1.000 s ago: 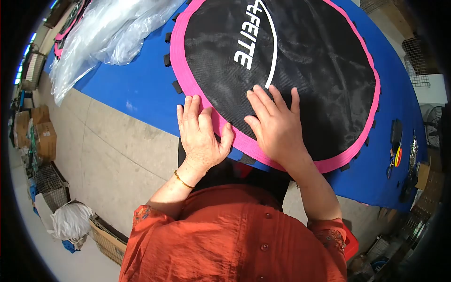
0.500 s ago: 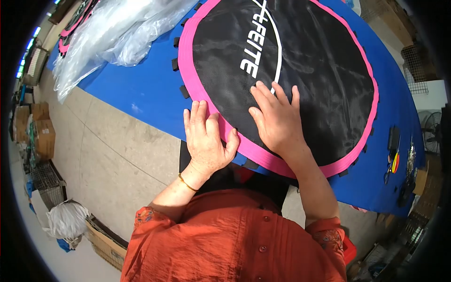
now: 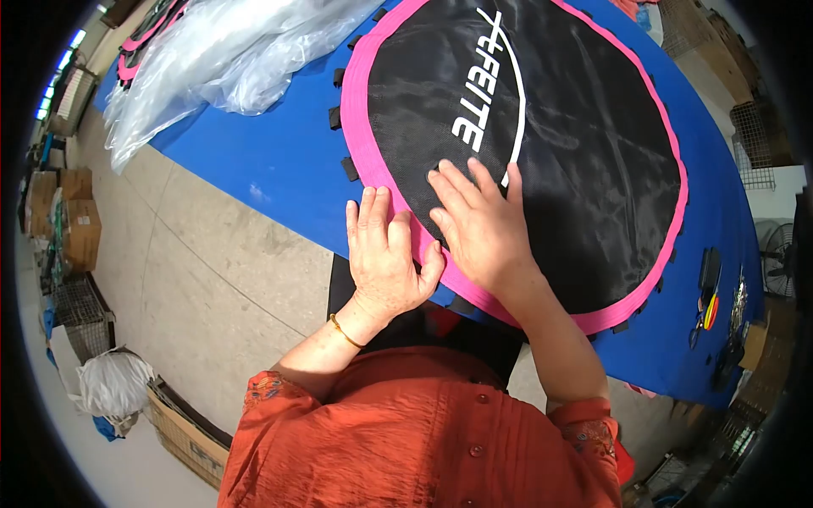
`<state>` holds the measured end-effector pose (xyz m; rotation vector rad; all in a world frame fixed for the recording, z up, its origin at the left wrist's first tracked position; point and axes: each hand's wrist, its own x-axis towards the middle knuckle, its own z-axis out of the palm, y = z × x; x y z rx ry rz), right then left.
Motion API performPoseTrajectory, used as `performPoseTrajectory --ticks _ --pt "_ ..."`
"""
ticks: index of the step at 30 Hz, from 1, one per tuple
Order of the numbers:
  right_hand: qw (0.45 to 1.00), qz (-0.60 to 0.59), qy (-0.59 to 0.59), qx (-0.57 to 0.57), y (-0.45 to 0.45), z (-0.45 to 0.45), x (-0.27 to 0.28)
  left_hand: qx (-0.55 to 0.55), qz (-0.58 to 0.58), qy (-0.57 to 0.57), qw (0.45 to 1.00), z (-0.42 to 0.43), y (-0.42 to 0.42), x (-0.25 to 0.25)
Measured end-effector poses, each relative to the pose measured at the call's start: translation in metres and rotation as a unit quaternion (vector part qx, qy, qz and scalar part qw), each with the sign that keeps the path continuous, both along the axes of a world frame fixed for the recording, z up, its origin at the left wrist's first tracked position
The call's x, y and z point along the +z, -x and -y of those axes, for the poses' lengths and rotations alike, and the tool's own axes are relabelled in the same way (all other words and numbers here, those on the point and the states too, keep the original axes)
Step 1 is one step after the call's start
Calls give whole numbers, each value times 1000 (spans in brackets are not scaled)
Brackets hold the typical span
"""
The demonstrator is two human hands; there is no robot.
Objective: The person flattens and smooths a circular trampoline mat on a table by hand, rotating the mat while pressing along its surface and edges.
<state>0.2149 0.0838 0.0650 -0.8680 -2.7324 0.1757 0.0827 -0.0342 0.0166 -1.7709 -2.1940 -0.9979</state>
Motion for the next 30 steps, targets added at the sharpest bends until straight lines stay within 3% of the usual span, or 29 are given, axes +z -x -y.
performPoseTrajectory --ticks 30 --pt "999 -34 -5 35 41 -13 -4 -4 10 -19 1000 0 0 -1"
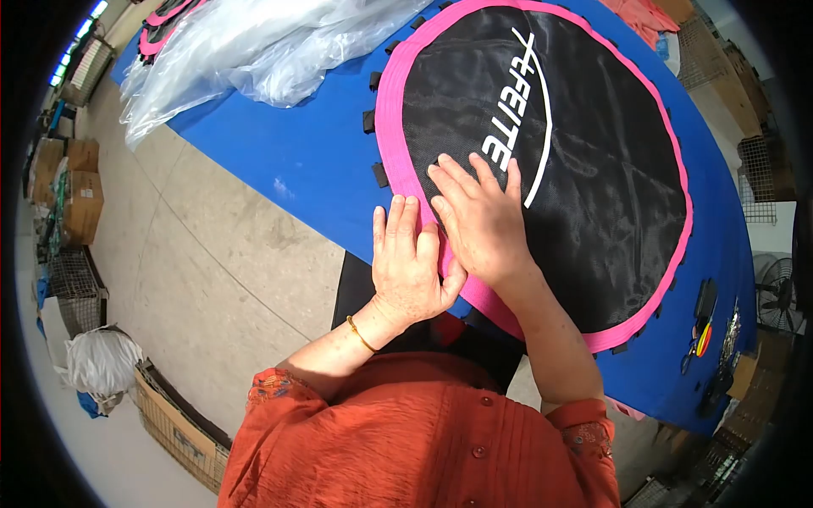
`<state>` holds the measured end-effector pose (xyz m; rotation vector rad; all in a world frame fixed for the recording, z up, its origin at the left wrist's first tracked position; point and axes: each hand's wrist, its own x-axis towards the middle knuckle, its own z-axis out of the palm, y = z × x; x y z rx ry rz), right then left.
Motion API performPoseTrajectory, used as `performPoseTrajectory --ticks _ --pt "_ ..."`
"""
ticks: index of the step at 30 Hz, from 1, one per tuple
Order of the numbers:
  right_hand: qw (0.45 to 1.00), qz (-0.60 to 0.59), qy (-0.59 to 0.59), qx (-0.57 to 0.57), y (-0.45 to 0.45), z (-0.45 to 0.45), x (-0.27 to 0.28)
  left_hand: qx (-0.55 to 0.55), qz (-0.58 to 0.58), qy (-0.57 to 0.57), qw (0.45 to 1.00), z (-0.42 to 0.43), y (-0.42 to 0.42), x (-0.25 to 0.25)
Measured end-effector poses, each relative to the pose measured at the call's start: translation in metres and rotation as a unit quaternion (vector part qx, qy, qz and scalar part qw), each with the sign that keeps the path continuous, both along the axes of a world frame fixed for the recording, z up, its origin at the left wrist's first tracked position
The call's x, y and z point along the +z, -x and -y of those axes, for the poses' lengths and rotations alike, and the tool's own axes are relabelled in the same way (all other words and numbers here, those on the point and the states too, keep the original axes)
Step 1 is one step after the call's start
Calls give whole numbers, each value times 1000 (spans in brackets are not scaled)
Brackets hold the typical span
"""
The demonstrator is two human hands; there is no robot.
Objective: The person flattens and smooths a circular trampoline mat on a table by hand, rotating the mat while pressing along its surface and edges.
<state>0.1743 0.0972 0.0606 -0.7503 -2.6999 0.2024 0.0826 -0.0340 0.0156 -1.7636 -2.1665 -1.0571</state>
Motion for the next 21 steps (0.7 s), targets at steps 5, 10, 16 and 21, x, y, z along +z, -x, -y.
performPoseTrajectory --ticks 5,10,16,21 --pt "1000 -23 -3 2 16 -9 -2 1 -2 8 1000 -1 0 2" --pt "1000 -7 -8 10 -1 2 1 -1 3 -1 1000 0 0 0" --pt "1000 -2 -13 5 5 -1 -2 -1 2 2 1000 0 0 -1" --pt "1000 17 -19 -10 23 -7 -8 -12 3 16 1000 1 0 4"
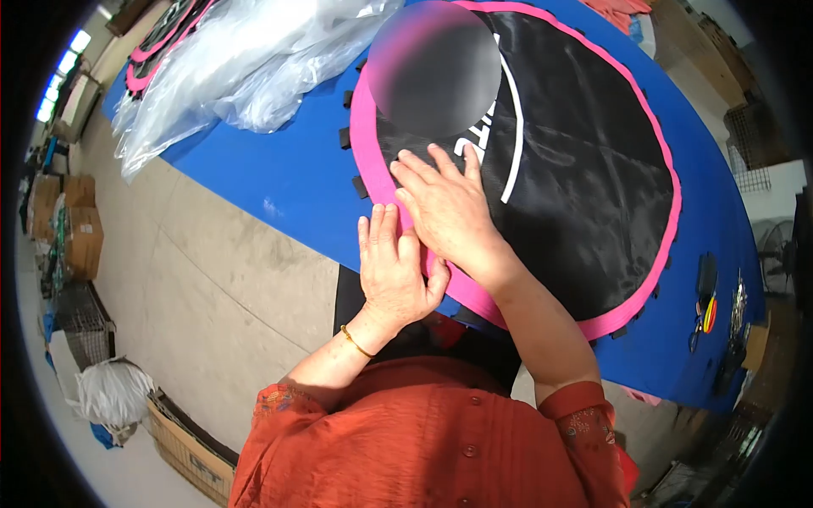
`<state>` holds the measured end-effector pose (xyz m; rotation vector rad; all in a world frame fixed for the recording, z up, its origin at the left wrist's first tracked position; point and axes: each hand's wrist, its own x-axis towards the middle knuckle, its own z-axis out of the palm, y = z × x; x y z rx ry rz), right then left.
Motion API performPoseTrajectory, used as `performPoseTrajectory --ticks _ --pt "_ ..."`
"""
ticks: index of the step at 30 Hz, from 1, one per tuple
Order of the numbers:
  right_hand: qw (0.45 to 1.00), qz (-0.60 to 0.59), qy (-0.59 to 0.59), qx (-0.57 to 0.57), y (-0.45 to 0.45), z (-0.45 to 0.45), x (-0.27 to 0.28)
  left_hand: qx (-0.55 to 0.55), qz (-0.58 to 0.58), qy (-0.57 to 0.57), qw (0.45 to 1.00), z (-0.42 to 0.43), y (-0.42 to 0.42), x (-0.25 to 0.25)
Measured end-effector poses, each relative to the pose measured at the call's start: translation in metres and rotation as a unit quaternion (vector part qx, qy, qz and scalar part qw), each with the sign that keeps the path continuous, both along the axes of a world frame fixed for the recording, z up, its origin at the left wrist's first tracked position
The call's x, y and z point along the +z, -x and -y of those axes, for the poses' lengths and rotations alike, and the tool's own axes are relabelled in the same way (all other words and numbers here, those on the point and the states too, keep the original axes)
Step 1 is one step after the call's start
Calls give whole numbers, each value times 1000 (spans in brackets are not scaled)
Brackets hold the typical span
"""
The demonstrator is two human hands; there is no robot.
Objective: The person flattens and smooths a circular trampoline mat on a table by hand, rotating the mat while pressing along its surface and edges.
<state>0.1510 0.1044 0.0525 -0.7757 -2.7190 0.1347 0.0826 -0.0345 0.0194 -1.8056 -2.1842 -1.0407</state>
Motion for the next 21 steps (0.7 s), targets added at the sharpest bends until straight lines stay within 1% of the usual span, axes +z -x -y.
performPoseTrajectory --ticks 2,6,10,12,14,16,18,21 --pt "1000 7 27 10 -11 4 3 7 -6 12 1000 0 0 0" --pt "999 21 26 25 -48 21 4 -3 -24 31 999 2 3 -2" --pt "999 18 44 -9 -85 45 9 -1 -41 26 999 2 1 -3" --pt "997 -11 67 -20 -104 52 13 -5 -41 20 999 3 1 -2" --pt "997 0 66 -37 -123 60 18 -1 -38 19 999 2 1 -4" --pt "995 -35 69 -68 -146 65 15 -4 -31 19 999 2 1 -5" --pt "994 -53 51 -87 -169 66 10 -2 -24 18 1000 2 1 -5" --pt "991 -25 23 -128 -199 61 12 -3 -27 24 999 3 2 -5"
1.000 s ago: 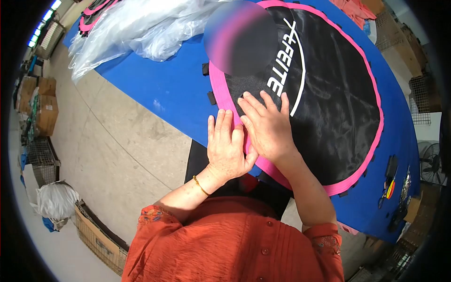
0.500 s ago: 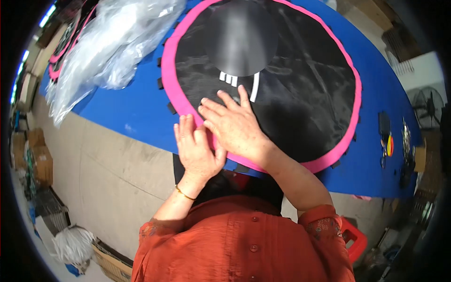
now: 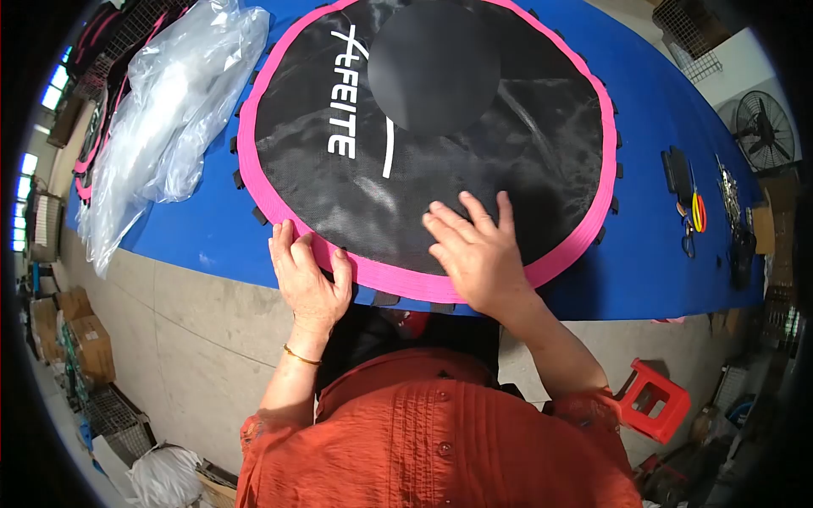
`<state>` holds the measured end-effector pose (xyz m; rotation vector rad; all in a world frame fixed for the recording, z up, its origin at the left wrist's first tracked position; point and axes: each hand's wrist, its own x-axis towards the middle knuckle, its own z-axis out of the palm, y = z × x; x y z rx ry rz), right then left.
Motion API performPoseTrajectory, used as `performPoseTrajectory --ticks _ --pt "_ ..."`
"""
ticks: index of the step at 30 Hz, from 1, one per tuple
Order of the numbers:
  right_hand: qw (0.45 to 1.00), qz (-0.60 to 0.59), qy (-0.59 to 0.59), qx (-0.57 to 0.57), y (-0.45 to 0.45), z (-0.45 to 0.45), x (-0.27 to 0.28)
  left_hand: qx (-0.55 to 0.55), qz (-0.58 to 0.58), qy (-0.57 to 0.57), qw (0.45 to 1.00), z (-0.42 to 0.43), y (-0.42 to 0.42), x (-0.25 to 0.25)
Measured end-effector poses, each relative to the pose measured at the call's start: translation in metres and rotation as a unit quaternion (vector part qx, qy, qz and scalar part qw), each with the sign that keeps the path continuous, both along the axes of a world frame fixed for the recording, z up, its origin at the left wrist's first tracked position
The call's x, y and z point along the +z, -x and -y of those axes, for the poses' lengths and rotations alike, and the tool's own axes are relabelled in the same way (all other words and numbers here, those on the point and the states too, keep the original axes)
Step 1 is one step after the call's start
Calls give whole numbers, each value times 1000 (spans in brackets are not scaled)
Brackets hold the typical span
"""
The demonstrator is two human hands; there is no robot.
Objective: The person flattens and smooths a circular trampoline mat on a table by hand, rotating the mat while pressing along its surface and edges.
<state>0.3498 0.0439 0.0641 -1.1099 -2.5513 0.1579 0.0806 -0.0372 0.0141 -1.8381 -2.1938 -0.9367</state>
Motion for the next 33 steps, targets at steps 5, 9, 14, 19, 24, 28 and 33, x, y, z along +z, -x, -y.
performPoseTrajectory --ticks 5,9,14,19,24,28,33 --pt "999 5 -16 -48 -22 -21 -1 0 -6 0 1000 0 0 0" --pt "997 17 -14 -77 -19 -53 -5 -3 -7 1 1000 -1 1 0" --pt "995 7 -43 -84 -16 -79 -15 -2 -3 1 1000 -1 0 3" --pt "997 -1 -16 -79 -33 -58 -3 -2 3 6 1000 0 0 4" --pt "996 2 -10 -86 -31 -55 -3 -3 -4 5 1000 0 -1 4" --pt "996 -5 -23 -89 -17 -79 -10 -3 -1 -2 1000 -1 -1 3" --pt "996 7 -17 -85 -28 -68 -4 -1 1 1 1000 0 1 1"
